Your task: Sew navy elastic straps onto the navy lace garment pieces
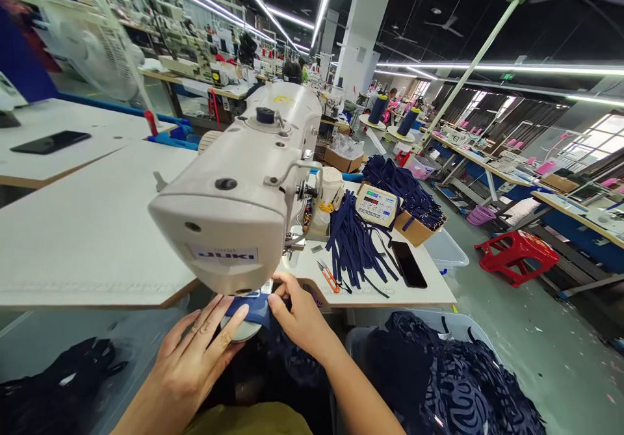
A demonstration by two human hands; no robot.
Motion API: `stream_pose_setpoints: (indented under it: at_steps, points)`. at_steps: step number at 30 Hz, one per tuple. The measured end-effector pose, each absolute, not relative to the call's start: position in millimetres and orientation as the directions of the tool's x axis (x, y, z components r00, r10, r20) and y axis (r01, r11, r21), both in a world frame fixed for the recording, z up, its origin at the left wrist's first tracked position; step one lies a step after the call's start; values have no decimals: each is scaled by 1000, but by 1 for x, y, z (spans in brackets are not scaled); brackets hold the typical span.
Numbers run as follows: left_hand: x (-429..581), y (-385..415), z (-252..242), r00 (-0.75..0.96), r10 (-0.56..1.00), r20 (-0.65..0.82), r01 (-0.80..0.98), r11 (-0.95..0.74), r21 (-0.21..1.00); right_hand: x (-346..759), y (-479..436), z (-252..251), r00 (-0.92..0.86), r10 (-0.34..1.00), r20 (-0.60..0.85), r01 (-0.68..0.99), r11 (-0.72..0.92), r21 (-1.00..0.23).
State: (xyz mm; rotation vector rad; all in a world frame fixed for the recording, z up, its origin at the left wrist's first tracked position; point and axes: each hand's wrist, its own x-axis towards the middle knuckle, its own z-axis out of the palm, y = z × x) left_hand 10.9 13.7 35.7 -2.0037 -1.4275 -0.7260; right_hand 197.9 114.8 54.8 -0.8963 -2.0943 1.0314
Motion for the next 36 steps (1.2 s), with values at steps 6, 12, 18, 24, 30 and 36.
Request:
stream_pose_setpoints:
  at_steps: [6, 12, 18, 24, 30, 36]
  points:
    - [12, 15, 39, 301, 652, 696, 949, -274, -153, 221, 118, 25, -657, 731, 181, 345, 506, -791]
    - [18, 14, 48, 269, 649, 712, 958, -254, -130, 251, 121, 14, -574, 817, 57, 447, 371, -814]
    - [-6, -5, 32, 55, 618, 785, 927, -323, 189, 254, 103, 63, -605, 795, 51, 312, 295, -903]
    - [-45, -10, 29, -113, 534, 838, 993, 44, 106, 193, 94, 79, -672, 677, 300, 486, 709, -511]
    - [0, 4, 42, 369, 632, 681, 882, -470, -41, 174, 98, 61, -556, 781, 284, 534, 598, -598]
    - [20, 10, 41, 278, 665, 694, 887, -455, 81, 185, 102, 56, -502, 864, 42, 247, 190, -950]
